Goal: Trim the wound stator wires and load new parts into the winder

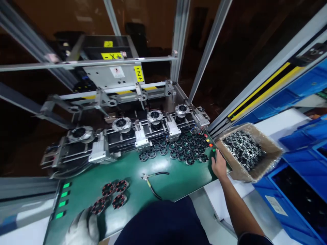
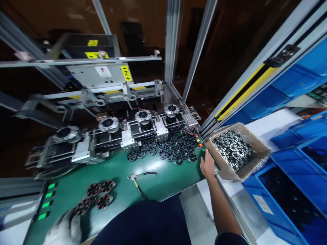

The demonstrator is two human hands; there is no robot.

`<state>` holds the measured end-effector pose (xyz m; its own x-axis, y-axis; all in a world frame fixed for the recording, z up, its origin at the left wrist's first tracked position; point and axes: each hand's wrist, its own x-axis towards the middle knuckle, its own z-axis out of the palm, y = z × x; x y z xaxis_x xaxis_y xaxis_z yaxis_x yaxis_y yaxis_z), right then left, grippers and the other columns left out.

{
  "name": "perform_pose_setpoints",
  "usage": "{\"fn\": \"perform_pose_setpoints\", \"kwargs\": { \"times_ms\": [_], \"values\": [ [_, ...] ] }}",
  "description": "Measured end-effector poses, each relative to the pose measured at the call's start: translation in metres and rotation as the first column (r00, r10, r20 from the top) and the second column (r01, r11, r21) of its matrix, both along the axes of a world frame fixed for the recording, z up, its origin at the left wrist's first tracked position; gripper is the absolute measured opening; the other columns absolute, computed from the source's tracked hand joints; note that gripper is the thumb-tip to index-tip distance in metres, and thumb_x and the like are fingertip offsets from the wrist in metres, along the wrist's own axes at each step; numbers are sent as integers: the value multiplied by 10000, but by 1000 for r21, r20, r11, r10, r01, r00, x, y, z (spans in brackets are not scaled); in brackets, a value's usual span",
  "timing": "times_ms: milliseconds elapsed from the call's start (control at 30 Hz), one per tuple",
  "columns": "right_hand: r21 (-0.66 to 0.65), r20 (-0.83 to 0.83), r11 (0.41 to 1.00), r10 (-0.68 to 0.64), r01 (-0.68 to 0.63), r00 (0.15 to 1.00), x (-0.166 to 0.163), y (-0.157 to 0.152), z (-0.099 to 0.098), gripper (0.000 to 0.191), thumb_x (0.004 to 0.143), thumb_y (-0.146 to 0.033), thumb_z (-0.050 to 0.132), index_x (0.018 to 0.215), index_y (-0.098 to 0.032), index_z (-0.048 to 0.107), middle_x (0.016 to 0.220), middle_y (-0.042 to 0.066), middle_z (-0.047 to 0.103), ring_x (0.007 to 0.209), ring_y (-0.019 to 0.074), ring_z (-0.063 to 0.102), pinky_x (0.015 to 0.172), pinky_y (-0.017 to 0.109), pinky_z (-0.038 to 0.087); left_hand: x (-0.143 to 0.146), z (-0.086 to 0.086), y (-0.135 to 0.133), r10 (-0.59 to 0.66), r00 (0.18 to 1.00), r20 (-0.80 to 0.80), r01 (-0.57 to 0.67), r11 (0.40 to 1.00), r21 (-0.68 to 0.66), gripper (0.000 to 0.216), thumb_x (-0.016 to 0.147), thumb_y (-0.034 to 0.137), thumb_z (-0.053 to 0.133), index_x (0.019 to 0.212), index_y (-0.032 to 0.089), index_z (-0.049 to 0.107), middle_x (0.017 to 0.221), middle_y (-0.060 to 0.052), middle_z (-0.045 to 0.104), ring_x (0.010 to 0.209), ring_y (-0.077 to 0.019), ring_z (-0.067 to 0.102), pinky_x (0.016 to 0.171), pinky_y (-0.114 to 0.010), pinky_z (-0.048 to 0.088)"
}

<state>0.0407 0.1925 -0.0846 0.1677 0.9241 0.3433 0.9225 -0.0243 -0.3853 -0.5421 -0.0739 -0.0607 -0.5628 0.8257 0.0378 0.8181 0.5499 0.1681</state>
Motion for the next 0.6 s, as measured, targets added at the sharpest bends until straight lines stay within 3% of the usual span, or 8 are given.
{"fn": "perform_pose_setpoints", "kwargs": {
  "times_ms": [133,300,433,600],
  "values": [
    [-40,33,997,74,-73,997,3,-2,-15,624,923,-435,357,1392,-75,559,1293,283,660,1225,390,658,1016,567,550,6,8,6,65,998,4,-65,997,-40,523,993,483,322,1353,196,568,1324,-171,669,1159,-362,652,984,-494,513],
    [-6,78,994,108,-108,991,1,-3,-13,633,915,-445,336,1384,-83,560,1224,299,689,1141,449,696,917,623,582,15,13,6,117,992,36,-116,993,-29,575,1009,463,316,1311,87,627,1390,-222,644,1201,-363,628,1017,-482,489],
    [50,97,990,124,-129,987,-3,-3,-8,669,898,-501,346,1429,-133,522,1133,283,723,1054,497,716,824,687,592,18,11,4,155,986,58,-156,988,8,568,1003,462,314,1296,113,652,1381,-206,658,1236,-357,622,1009,-490,494],
    [64,114,986,145,-153,983,8,2,-17,805,874,-622,327,1563,-214,400,1117,287,718,998,527,712,828,707,578,10,-6,-8,158,985,68,-159,987,24,547,1018,492,305,1318,181,640,1408,-153,658,1218,-348,639,993,-513,485]
  ]
}}
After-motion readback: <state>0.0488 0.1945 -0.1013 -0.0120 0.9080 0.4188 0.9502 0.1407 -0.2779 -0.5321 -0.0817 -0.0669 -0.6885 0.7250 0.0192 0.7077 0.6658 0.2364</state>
